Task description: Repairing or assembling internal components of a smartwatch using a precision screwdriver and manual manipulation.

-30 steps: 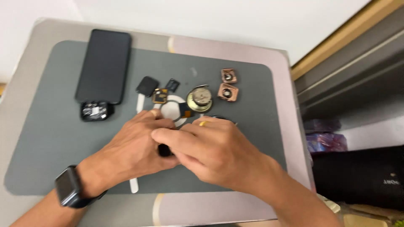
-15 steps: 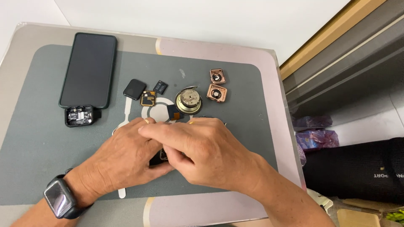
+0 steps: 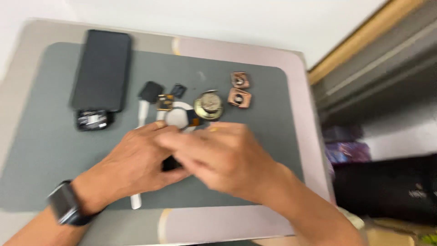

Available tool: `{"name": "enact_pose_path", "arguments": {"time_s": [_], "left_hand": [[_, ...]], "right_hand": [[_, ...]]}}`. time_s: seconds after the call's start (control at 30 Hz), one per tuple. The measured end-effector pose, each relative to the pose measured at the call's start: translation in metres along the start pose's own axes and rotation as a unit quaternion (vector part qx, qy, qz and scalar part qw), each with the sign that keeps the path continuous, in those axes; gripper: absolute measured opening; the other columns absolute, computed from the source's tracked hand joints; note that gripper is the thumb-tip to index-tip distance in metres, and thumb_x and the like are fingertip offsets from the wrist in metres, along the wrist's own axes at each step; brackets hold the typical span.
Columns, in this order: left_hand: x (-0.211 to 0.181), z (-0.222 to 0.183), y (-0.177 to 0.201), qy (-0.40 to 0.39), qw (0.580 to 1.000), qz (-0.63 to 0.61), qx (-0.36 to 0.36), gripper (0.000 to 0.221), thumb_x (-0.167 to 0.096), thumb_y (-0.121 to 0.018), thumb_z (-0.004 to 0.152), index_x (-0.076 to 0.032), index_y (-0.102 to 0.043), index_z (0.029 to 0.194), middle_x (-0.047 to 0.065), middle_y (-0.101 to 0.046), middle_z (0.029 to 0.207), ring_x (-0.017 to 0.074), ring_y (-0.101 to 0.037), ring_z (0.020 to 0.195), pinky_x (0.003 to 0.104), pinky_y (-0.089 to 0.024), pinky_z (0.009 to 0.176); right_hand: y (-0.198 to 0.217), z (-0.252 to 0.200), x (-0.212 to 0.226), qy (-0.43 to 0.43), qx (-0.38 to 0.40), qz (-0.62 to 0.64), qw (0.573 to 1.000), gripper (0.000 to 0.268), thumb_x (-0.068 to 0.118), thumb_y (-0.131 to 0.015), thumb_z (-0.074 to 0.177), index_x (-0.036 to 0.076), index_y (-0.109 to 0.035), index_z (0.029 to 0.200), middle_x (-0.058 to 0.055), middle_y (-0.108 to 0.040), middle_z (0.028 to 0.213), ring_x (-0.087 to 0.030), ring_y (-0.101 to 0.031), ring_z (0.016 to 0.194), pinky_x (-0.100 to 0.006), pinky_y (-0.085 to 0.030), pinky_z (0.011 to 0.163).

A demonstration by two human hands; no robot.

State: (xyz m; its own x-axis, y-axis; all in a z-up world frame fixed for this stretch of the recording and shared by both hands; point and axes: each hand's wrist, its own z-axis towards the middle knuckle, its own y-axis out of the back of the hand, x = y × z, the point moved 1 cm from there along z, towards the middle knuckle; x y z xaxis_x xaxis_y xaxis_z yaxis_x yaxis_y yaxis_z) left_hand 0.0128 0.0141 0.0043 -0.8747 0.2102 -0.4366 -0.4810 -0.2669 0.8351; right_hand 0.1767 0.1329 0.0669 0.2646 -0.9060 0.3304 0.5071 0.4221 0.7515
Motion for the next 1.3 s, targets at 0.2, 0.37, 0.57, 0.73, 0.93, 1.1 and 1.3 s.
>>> {"name": "enact_pose_path", "arguments": {"time_s": [0.2,0.37,0.57,0.73,0.93,1.1,1.3], "left_hand": [[0.002,-0.001,0.005,-0.076,0.997,-0.008,-0.018,0.035,-0.034,-0.078,0.083,-0.004,-0.064,0.094,0.014,-0.064,0.091,0.0363,-0.058,0.083,0.048,-0.046,0.075],[0.005,-0.007,-0.001,-0.057,0.997,0.045,-0.011,0.049,-0.040,-0.078,0.081,-0.005,-0.063,0.112,0.014,-0.069,0.095,0.0366,-0.060,0.082,0.050,-0.047,0.072],[0.002,-0.007,0.000,-0.071,0.995,0.064,-0.022,0.063,-0.041,-0.077,0.083,-0.008,-0.061,0.134,0.008,-0.071,0.105,0.0320,-0.062,0.079,0.045,-0.050,0.070],[0.001,-0.006,0.002,-0.069,0.997,0.035,-0.023,0.041,-0.038,-0.073,0.086,-0.008,-0.073,0.114,0.008,-0.063,0.094,0.0303,-0.059,0.073,0.044,-0.050,0.068],[0.001,-0.006,0.002,-0.049,0.998,0.028,-0.012,0.035,-0.039,-0.074,0.084,-0.005,-0.069,0.090,0.008,-0.059,0.085,0.0318,-0.057,0.073,0.046,-0.048,0.067],[0.002,-0.005,0.002,-0.024,1.000,0.001,0.006,0.038,-0.039,-0.073,0.083,-0.009,-0.075,0.106,0.009,-0.060,0.086,0.0312,-0.058,0.077,0.045,-0.048,0.068],[0.004,-0.004,0.004,-0.021,1.000,-0.004,0.018,0.038,-0.043,-0.076,0.082,-0.013,-0.075,0.106,0.005,-0.060,0.088,0.0289,-0.056,0.075,0.043,-0.046,0.067]], "right_hand": [[0.008,0.016,0.014,-0.052,0.069,0.091,0.992,0.042,-0.008,-0.059,0.088,0.006,-0.066,0.127,-0.007,-0.076,0.122,-0.023,-0.077,0.106,-0.035,-0.058,0.099],[0.010,0.020,0.017,-0.061,0.091,0.005,0.994,0.043,-0.001,-0.066,0.087,0.006,-0.065,0.130,-0.010,-0.074,0.121,-0.026,-0.073,0.106,-0.038,-0.056,0.094],[0.012,0.015,0.011,-0.048,0.088,-0.069,0.993,0.036,0.005,-0.072,0.089,0.006,-0.067,0.125,-0.006,-0.075,0.110,-0.025,-0.069,0.089,-0.040,-0.055,0.087],[0.009,0.013,0.011,-0.023,0.043,-0.118,0.992,0.024,0.004,-0.079,0.092,0.007,-0.073,0.116,-0.003,-0.061,0.070,-0.022,-0.055,0.058,-0.037,-0.052,0.067],[0.006,0.014,0.014,-0.013,0.075,-0.029,0.997,0.028,-0.003,-0.070,0.092,0.004,-0.068,0.118,-0.005,-0.077,0.100,-0.020,-0.076,0.085,-0.033,-0.059,0.074],[0.011,0.012,0.013,-0.036,0.106,-0.031,0.993,0.040,-0.001,-0.069,0.089,0.006,-0.065,0.128,-0.004,-0.075,0.118,-0.017,-0.075,0.100,-0.031,-0.059,0.086],[0.006,0.008,0.010,-0.040,0.075,-0.078,0.993,0.029,0.006,-0.075,0.093,0.008,-0.071,0.121,-0.001,-0.078,0.103,-0.014,-0.070,0.070,-0.031,-0.054,0.060]]}}
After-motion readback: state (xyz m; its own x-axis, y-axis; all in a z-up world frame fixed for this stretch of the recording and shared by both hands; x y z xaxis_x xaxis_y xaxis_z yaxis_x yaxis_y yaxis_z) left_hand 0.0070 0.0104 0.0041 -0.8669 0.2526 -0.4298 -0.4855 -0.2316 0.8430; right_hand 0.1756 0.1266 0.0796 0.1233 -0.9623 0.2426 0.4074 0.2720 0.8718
